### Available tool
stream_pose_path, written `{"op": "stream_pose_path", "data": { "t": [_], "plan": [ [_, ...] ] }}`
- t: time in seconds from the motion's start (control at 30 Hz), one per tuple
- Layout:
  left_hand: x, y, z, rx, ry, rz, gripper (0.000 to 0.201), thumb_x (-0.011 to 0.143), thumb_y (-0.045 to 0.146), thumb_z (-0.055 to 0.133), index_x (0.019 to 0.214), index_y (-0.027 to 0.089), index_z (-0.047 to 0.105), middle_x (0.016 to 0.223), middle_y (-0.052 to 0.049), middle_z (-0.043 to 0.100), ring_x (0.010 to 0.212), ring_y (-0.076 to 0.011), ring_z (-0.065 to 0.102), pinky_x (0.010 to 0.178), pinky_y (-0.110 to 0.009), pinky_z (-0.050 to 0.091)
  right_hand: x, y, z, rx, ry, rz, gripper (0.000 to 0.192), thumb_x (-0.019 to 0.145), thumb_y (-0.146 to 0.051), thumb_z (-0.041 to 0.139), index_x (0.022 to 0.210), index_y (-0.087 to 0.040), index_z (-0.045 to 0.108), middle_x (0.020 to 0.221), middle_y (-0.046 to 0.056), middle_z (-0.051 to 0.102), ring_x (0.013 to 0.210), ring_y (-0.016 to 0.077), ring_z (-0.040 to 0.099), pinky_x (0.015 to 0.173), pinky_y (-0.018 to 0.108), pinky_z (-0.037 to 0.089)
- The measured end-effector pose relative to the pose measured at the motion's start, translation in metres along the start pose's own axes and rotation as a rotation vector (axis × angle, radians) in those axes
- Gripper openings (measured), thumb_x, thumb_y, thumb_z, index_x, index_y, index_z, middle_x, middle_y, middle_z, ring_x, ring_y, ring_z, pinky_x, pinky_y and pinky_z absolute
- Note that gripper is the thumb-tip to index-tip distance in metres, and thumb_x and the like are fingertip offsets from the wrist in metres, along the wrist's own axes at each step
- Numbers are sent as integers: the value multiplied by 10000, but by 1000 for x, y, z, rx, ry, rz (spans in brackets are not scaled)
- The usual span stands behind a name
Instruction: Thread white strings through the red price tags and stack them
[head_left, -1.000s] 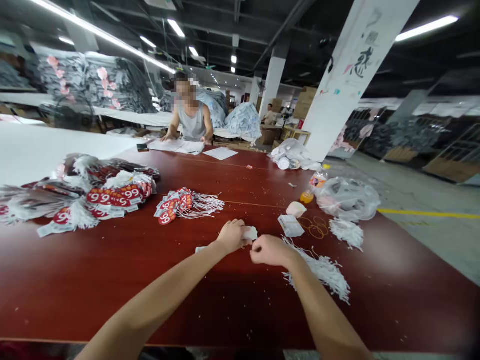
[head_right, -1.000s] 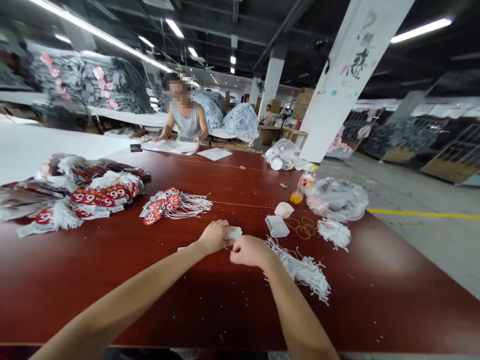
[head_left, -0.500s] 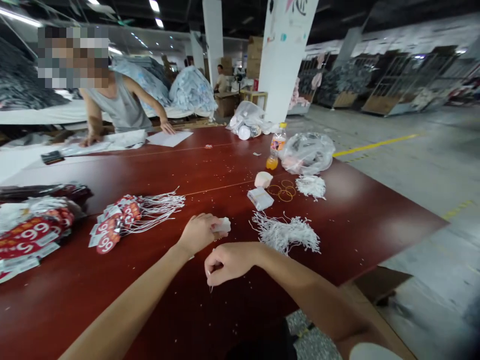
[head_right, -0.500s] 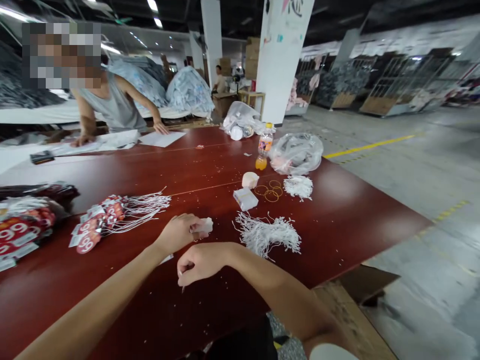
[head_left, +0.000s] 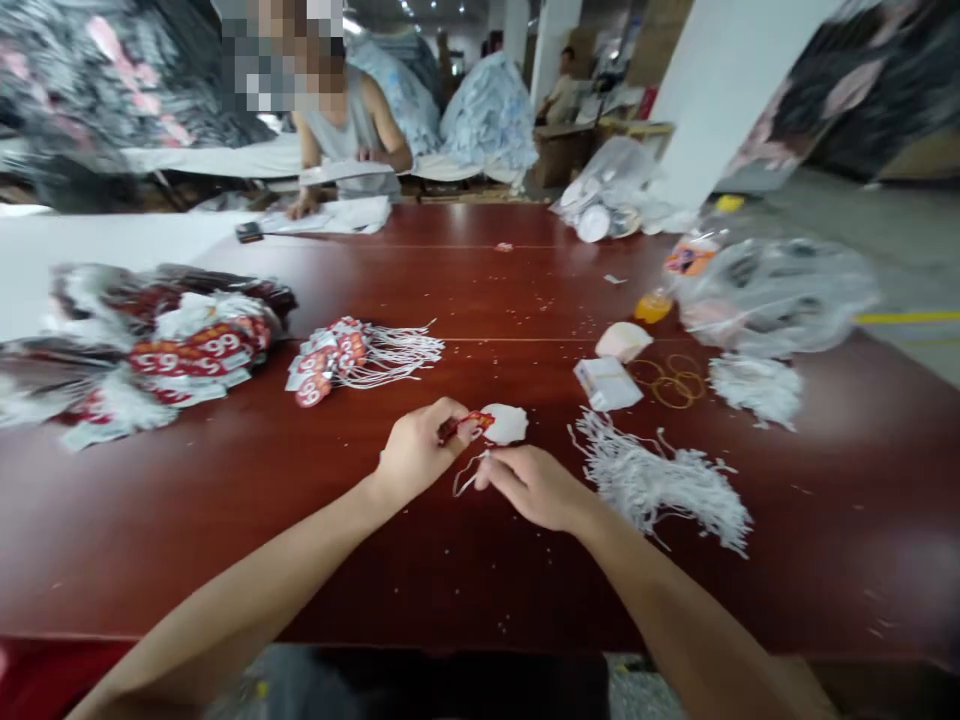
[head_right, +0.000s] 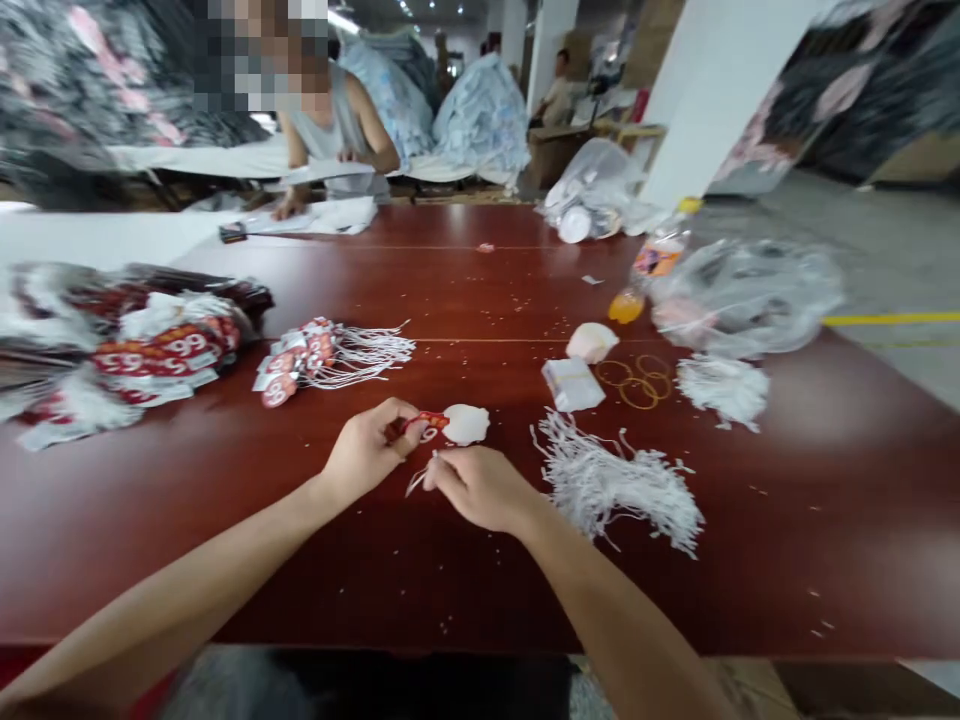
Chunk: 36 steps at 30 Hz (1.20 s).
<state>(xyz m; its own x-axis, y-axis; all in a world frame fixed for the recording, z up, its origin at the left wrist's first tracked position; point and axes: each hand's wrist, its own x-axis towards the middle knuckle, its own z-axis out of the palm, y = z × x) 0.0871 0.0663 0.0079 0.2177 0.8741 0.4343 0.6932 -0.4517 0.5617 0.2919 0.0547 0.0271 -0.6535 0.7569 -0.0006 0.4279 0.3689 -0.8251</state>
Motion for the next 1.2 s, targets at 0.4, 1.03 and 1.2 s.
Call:
{"op": "stream_pose_path", "data": {
  "t": [0.4, 1.03, 1.2],
  "plan": [
    [-32, -3, -14, -20, -38, 236, 109, 993, 230, 543, 986, 210, 650, 970, -24, 743, 833, -147, 692, 771, -272, 541, 12, 5, 13, -86, 13, 152, 391, 1009, -271, 403, 750, -197, 686, 733, 6, 675, 660, 136, 587, 655, 261, 370],
    [-38, 0, -38, 177, -276, 295, 294, 896, 521, 668, 1042, 266, 680, 1136, -34, 688, 1052, -226, 618, 903, -375, 435, 15, 14, -1, 240, 207, 29, 238, 886, -439, 664, 898, -223, 761, 902, 25, 720, 895, 199, 666, 855, 310, 496],
    [-36, -24, -61, 320, -336, 122, 356, 848, 529, 721, 1047, 236, 684, 1025, -58, 654, 946, -227, 601, 860, -368, 464, 12, 13, 16, -91, 131, -63, 160, 933, -332, 612, 921, -256, 753, 1018, 24, 696, 865, 169, 646, 786, 279, 467]
  ]
}}
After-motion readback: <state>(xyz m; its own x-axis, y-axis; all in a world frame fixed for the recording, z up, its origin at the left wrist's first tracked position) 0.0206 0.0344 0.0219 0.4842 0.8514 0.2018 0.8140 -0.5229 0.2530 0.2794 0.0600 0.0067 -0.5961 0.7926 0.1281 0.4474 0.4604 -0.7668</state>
